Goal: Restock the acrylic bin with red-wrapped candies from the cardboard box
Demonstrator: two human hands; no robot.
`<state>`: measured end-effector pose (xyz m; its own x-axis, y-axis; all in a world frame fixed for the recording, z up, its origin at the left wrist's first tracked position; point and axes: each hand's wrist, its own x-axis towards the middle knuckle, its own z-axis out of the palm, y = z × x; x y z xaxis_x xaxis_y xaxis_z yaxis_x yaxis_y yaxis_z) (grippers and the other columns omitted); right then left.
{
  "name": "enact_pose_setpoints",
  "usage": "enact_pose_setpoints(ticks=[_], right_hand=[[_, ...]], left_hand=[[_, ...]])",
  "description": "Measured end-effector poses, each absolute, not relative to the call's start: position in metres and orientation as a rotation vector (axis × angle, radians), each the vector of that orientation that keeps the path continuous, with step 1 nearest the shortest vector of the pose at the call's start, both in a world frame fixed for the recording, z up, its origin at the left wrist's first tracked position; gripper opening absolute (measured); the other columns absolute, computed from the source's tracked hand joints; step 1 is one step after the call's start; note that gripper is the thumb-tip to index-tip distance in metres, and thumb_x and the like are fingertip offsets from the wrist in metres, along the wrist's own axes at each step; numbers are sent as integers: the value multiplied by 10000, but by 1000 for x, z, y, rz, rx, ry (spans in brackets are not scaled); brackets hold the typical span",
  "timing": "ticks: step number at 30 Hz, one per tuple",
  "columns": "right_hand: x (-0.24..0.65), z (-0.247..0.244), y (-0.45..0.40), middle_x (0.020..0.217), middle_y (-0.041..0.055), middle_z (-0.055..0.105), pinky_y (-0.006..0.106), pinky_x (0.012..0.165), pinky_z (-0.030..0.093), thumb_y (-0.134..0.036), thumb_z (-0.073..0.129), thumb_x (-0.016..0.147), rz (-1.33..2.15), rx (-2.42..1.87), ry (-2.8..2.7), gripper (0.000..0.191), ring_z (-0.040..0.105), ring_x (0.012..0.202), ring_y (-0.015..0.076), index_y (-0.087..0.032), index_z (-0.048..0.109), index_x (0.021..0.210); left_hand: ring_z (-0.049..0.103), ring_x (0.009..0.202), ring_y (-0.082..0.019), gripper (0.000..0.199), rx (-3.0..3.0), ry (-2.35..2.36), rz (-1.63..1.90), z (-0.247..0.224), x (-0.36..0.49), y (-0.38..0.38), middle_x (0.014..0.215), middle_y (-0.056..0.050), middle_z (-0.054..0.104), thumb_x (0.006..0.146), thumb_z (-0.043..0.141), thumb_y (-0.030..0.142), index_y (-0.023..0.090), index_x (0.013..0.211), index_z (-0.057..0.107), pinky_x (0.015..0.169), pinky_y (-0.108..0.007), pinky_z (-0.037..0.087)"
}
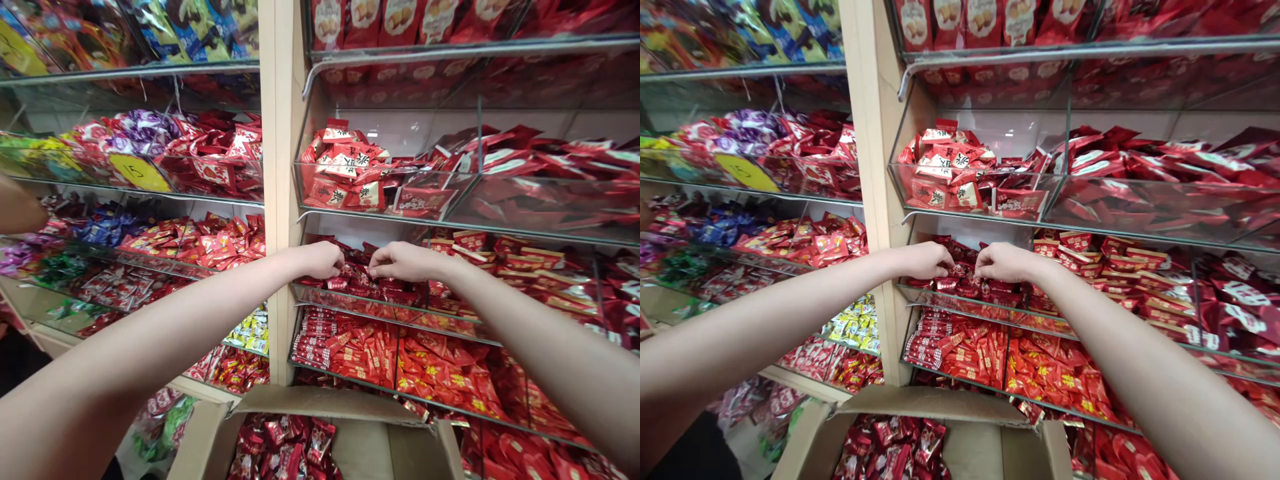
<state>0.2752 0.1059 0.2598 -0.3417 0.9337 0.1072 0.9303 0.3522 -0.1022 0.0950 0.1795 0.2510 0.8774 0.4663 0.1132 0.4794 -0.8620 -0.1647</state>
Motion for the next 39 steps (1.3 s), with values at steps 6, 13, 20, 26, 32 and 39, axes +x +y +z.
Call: enact_pose_setpoints(ticks=[6,13,20,26,32,39], right_hand=[[273,251,97,773,35,671,230,624,393,-271,441,731,-313,-1800,-2335,224,583,719,160,-201,650,778],[271,238,106,809,52,673,235,654,397,-218,473,707,-321,-1842,-2458,195,595,749,173,-203,651,787],[253,227,130,821,49,650,220,628,397,-227,513,689,-269,-1677,-2451,199,578,732,158,-188,594,866],[250,225,141,829,61,649,228,626,390,-227,484,696,-344,-1572,-2503,190,576,742,169,-182,591,845],[255,228,149,908,30,655,215,681,391,-171,455,699,-251,-1620,-2547,299,575,802,155,-220,596,958],[270,255,115,860,65,662,230,641,396,-132,429,704,-470,-1939,-2405,291,589,798,183,-199,630,904]], left_hand=[[588,806,-205,267,-2732,-830,3,245,105,181,901,-77,662,710,479,241,189,926,628,658,-265,416],[578,674,-190,298,-2777,-866,-4,250,98,175,815,-57,645,626,568,326,186,888,573,523,-248,390],[571,676,-175,231,-2769,-986,54,249,98,166,771,-27,635,585,610,263,195,802,576,524,-232,378],[553,677,-137,271,-2889,-845,-64,244,93,172,782,11,633,583,596,189,217,853,580,545,-204,376],[549,632,-126,181,-2954,-734,-55,242,94,179,724,12,635,622,563,156,200,794,597,537,-206,371],[554,800,-157,209,-2845,-606,-476,249,78,155,886,-39,625,757,431,196,181,907,576,715,-263,403]])
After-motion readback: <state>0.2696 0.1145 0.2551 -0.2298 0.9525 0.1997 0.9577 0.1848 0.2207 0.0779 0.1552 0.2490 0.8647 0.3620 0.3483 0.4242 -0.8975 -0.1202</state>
